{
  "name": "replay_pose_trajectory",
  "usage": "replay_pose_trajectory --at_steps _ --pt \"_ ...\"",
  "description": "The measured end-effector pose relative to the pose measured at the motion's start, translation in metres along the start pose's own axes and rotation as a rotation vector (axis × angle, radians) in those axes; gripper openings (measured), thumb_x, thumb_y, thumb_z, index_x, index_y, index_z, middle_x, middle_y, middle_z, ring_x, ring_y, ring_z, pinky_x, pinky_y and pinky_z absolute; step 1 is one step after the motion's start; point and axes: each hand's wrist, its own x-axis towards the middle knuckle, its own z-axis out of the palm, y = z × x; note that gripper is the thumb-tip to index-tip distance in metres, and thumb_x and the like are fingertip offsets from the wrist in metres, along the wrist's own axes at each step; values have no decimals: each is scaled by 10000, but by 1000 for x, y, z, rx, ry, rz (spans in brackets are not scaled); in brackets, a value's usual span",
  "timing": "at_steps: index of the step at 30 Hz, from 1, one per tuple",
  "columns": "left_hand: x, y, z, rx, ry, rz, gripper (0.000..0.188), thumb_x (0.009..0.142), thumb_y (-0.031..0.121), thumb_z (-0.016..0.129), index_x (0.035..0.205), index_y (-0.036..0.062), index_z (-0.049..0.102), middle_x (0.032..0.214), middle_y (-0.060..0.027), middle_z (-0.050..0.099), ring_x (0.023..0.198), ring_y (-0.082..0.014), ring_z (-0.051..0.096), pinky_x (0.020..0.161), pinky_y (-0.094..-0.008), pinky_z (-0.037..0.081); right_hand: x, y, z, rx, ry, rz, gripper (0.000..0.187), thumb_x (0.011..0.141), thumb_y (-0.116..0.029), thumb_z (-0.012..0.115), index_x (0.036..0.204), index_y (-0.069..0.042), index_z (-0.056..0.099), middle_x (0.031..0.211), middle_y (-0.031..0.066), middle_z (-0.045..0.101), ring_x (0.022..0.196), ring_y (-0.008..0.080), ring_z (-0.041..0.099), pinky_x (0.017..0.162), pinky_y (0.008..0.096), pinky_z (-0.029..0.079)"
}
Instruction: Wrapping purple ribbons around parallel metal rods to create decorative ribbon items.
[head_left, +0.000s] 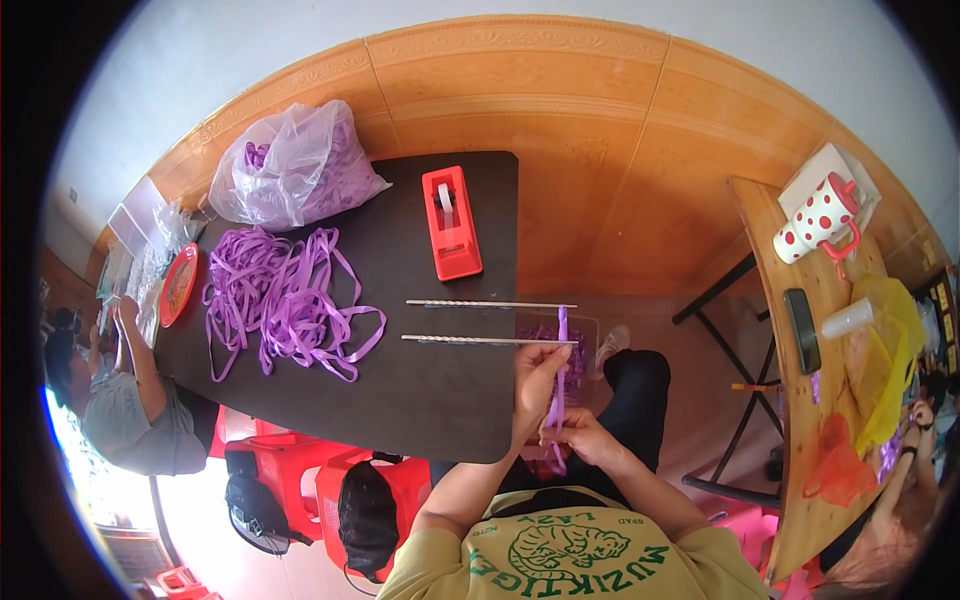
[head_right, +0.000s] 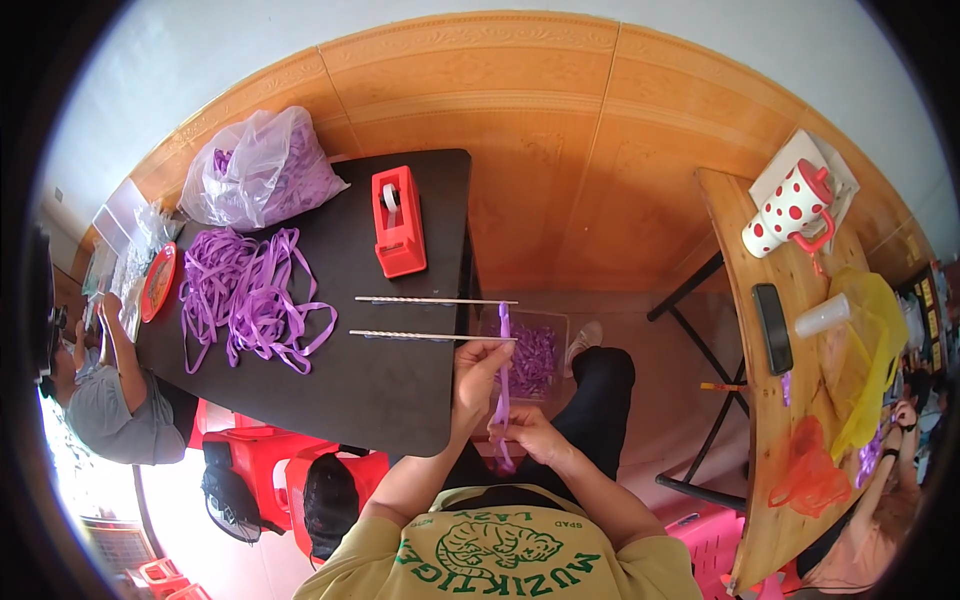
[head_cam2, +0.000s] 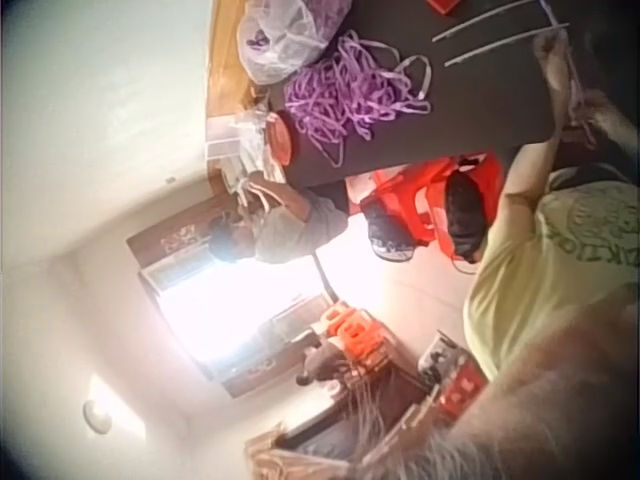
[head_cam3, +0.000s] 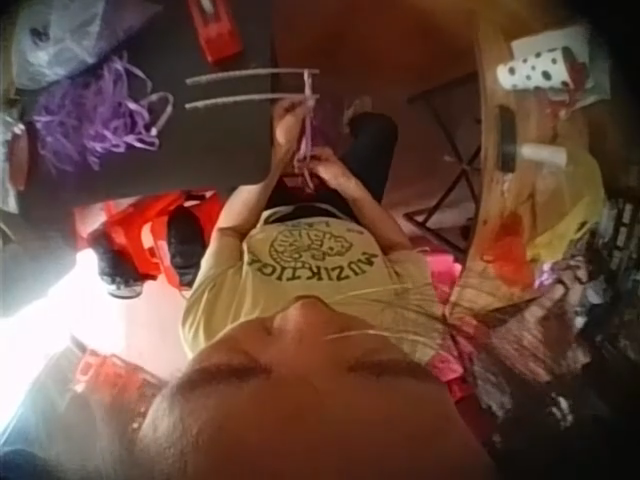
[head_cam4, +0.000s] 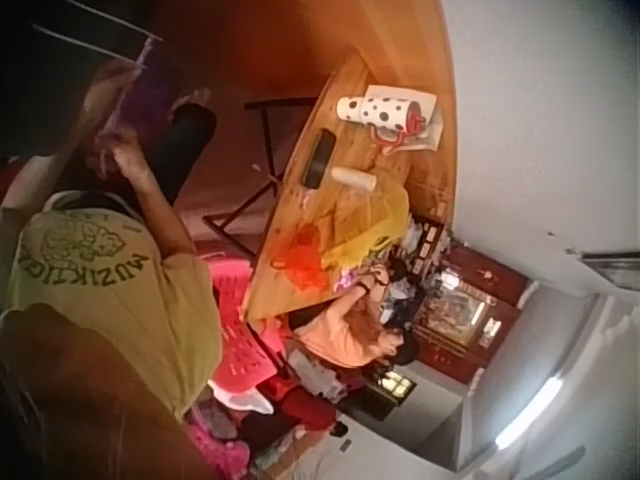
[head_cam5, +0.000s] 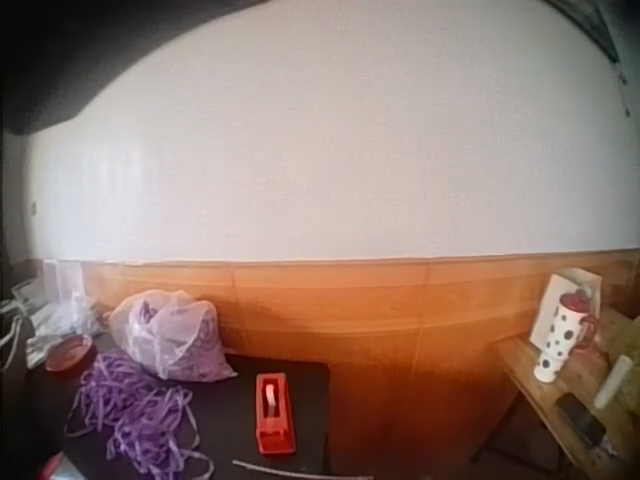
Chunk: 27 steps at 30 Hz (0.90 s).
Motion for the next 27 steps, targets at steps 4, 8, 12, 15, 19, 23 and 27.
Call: replay_pose_trajectory --at_steps 4,8,12,15,19,23,27 --pt "1 -3 -1 -16 -12 32 84 836 80 684 897 23 680 740 -16 639 671 -74 556 644 -206 420 -8 34 -5 182 -147 270 98 871 -91 636 903 2 638 751 43 631 691 110 594 648 220 459" --pt "3 -1 3 18 -3 23 78 838 102 687 879 36 684 719 -6 635 650 -65 551 624 -199 408 -16 64 -4 -135 -57 195 124 857 -106 635 913 3 648 753 47 645 692 106 599 641 212 455" --pt "6 -4 -3 40 4 23 76 842 120 688 871 50 686 713 -1 636 621 -53 542 578 -193 385 -20 58 -6 -228 34 238 123 830 -117 663 903 -19 678 779 30 663 732 96 612 654 216 464" --pt "5 -5 -2 42 4 33 70 843 108 685 880 48 683 713 2 634 627 -53 547 585 -190 394 -23 50 -8 -220 -12 295 117 808 -112 700 877 -19 682 783 17 665 721 75 597 652 202 451" --pt "2 -10 -5 27 -12 86 103 843 69 676 941 37 673 733 1 636 660 -49 554 616 -185 412 -27 49 -9 -211 -114 320 139 785 -113 735 877 -23 684 785 0 658 740 61 584 680 197 449" --pt "-20 -12 -15 117 -62 42 217 844 38 660 1059 20 630 790 -6 647 699 -50 557 647 -188 429 -31 43 -7 -210 -135 304 142 783 -112 740 878 -24 683 791 -9 654 737 58 575 691 205 454" --pt "-60 -17 -24 213 -119 78 380 837 20 655 1193 6 522 924 -43 637 806 -80 595 726 -210 470 -36 26 1 -195 -103 299 170 781 -103 738 912 -9 683 837 5 660 783 69 578 742 228 460"
